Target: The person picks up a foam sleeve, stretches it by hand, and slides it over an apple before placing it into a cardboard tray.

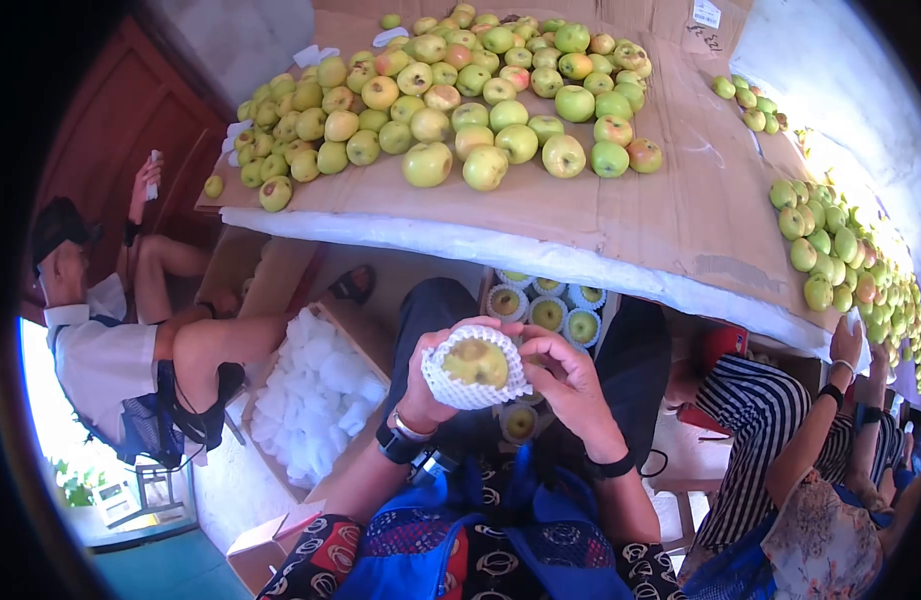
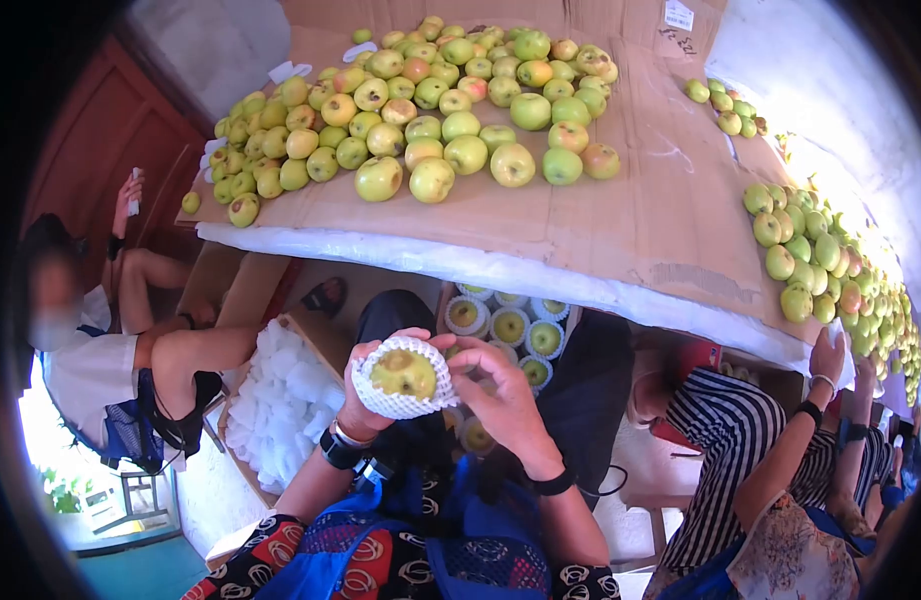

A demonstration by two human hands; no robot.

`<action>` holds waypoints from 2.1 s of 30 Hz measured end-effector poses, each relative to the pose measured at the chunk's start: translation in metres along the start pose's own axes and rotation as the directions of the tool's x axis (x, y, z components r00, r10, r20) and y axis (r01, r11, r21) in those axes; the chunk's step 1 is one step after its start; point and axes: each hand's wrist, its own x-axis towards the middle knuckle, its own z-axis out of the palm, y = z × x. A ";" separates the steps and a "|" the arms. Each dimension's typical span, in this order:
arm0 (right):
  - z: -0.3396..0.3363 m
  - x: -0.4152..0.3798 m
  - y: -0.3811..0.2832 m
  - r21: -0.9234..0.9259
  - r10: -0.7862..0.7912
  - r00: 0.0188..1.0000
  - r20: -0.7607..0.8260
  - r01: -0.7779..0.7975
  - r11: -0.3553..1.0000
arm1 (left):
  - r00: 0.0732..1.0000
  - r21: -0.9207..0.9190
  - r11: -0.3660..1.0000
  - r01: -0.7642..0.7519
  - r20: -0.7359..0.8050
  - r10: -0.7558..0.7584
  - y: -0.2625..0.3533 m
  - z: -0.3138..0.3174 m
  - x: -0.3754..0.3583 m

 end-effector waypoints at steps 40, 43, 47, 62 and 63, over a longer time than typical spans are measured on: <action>0.022 -0.008 0.017 -0.367 -0.259 0.961 -0.094 0.209 0.906 | 0.958 -0.001 0.993 -0.116 -0.266 0.111 -0.008 -0.021 -0.002; 0.041 -0.003 0.020 -0.137 -0.225 0.969 -0.104 0.210 0.968 | 0.958 0.038 0.998 -0.055 -0.278 0.063 -0.018 -0.022 -0.003; 0.052 -0.005 0.035 -0.248 -0.196 0.967 -0.166 0.151 0.957 | 0.964 -0.027 0.999 0.039 -0.261 -0.045 -0.015 -0.027 -0.006; 0.032 -0.002 0.049 -0.383 -0.191 0.970 -0.149 0.121 0.916 | 0.950 0.156 0.983 0.099 -0.309 -0.046 -0.016 -0.038 0.002; 0.027 -0.002 0.042 -0.521 -0.272 0.956 -0.108 0.179 0.835 | 0.951 0.161 0.982 0.098 -0.307 -0.045 -0.010 -0.028 0.001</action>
